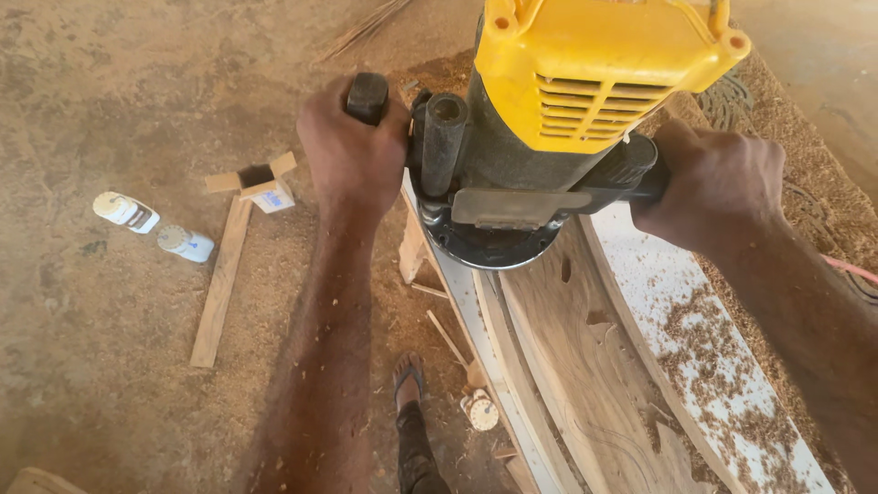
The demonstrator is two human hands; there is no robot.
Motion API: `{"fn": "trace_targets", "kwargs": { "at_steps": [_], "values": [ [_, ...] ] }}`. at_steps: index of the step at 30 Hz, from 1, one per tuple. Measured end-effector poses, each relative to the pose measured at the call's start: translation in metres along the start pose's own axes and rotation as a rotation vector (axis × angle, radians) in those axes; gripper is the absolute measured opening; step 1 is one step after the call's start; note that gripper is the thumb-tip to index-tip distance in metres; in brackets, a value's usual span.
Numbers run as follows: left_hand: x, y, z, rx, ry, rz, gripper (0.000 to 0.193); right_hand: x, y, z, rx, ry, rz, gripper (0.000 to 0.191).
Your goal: The person uses a yellow handheld router to carve a decorative pattern into a flat wooden board. The router is guided along the surface, removing material and creating a recessed design while wood shavings accumulate around the work area.
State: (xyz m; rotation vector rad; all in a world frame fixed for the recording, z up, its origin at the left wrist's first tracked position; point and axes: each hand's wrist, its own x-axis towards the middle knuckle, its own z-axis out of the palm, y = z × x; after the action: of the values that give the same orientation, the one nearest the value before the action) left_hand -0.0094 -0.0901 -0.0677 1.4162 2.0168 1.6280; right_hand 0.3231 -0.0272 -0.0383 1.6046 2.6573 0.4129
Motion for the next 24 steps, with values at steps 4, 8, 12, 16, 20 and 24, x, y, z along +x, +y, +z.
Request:
{"fn": "trace_targets", "kwargs": {
  "at_steps": [4,8,12,16,20,24],
  "values": [
    [-0.006,0.006,-0.005,-0.024,0.005,-0.016,0.016,-0.003,-0.001,-0.006,0.04,-0.003,-0.015,0.019],
    [-0.02,0.013,-0.016,0.018,-0.036,-0.156,0.034,-0.012,-0.006,-0.011,0.081,0.204,-0.169,0.025],
    [-0.021,0.013,-0.017,0.052,-0.019,-0.108,0.019,-0.012,-0.009,-0.012,0.056,0.08,-0.084,0.027],
    [-0.006,0.006,-0.007,-0.004,-0.029,-0.115,0.017,-0.001,-0.009,-0.009,0.012,-0.09,0.051,0.02],
    [0.009,-0.001,0.004,-0.081,-0.039,-0.073,0.01,0.012,-0.006,-0.003,-0.019,-0.127,0.102,0.023],
    [0.018,0.0,0.014,-0.129,-0.012,-0.1,0.005,0.02,0.0,-0.001,-0.025,-0.065,0.073,0.022]
  ]
}}
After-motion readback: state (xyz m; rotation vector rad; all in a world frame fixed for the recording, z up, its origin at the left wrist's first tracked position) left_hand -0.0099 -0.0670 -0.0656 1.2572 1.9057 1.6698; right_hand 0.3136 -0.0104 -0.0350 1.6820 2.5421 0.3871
